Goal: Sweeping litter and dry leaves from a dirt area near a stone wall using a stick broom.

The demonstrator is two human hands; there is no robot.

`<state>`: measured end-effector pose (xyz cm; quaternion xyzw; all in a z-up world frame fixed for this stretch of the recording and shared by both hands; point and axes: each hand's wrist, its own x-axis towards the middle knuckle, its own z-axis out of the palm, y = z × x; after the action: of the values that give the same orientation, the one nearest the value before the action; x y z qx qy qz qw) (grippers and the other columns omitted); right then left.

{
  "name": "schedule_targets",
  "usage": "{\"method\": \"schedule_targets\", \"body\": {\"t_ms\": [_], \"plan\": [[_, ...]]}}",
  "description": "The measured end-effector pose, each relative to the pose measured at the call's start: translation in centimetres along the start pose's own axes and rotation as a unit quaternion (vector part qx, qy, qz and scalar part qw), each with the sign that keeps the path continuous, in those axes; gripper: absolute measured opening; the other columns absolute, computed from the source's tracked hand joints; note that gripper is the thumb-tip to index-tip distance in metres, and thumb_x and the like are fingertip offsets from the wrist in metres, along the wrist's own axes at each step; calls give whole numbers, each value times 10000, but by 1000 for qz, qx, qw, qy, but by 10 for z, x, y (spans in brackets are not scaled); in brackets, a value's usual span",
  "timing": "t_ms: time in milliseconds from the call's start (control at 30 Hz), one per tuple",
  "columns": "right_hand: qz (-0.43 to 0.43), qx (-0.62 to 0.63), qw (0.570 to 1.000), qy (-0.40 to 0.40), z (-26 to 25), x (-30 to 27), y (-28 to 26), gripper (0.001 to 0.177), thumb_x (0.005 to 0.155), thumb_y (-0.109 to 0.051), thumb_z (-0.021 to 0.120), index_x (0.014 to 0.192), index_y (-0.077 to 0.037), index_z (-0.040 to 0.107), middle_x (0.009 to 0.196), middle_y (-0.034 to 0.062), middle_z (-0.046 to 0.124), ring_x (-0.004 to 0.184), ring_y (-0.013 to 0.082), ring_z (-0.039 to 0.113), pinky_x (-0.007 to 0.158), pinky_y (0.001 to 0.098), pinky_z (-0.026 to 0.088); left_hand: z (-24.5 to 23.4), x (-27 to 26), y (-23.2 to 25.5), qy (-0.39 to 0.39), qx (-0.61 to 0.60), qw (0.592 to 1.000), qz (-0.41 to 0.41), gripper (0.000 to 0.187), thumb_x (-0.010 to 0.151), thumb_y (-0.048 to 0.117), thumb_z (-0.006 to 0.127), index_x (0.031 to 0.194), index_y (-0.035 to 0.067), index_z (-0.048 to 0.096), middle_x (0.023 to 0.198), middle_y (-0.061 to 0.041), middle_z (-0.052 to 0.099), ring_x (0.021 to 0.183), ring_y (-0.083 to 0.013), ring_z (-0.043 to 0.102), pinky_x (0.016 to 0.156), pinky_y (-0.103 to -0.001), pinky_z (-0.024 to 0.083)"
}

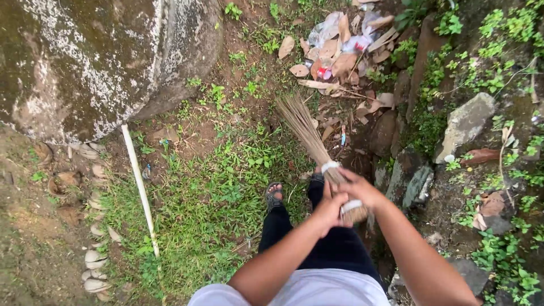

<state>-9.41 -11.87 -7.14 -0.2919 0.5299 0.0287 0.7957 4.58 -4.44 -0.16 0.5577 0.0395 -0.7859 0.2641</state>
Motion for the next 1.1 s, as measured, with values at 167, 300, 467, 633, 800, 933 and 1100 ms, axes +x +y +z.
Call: {"method": "schedule_targets", "body": {"t_ms": [167,300,467,633,800,933,1100], "plan": [[-36,15,993,109,-12,77,-28,870,773,-183,740,1564,-63,400,1263,147,699,970,224,693,832,338,571,-33,86,49,30,76,996,-21,833,978,351,516,1633,432,8,1520,-130,450,1125,-317,645,715,-463,629],[-107,-64,966,229,-5,24,-36,850,821,-159,745,1581,11,405,1225,218,708,972,230,660,848,336,543,-29,92,27,-52,102,993,6,806,1005,350,527,1666,342,66,1491,-128,515,1084,-308,644,684,-476,594],[-50,-72,987,137,-15,-73,27,854,774,-158,700,1554,-46,371,1248,176,672,1039,225,671,901,340,533,22,3,-56,-118,-32,990,-75,878,1032,313,518,1598,536,-116,1563,-31,420,1196,-299,620,778,-573,570],[42,-64,994,81,-35,-39,75,790,803,-203,733,1517,-38,439,1272,172,684,1088,251,665,945,373,515,15,45,-97,-102,-97,978,-153,775,1005,325,496,1618,505,56,1476,-149,514,1068,-363,659,701,-555,597],[13,-141,968,206,-23,-67,11,826,783,-264,725,1533,-53,451,1214,202,717,1032,281,700,909,392,542,23,59,-72,-118,-13,987,-104,845,976,312,487,1601,542,-33,1507,-85,485,1124,-317,638,717,-575,578],[7,-212,946,247,-23,-99,20,908,781,-294,751,1575,-81,366,1225,224,686,1072,276,684,941,368,507,39,27,-70,-150,21,986,-70,859,1002,321,477,1607,527,-97,1558,-52,436,1185,-291,626,770,-601,575],[60,-76,974,203,-54,-31,63,765,805,-267,735,1484,-9,496,1159,208,725,983,287,708,858,402,551,38,62,-62,-101,21,983,-151,482,1023,460,430,1491,355,378,1346,2,599,1036,-230,654,660,-463,542]]}}
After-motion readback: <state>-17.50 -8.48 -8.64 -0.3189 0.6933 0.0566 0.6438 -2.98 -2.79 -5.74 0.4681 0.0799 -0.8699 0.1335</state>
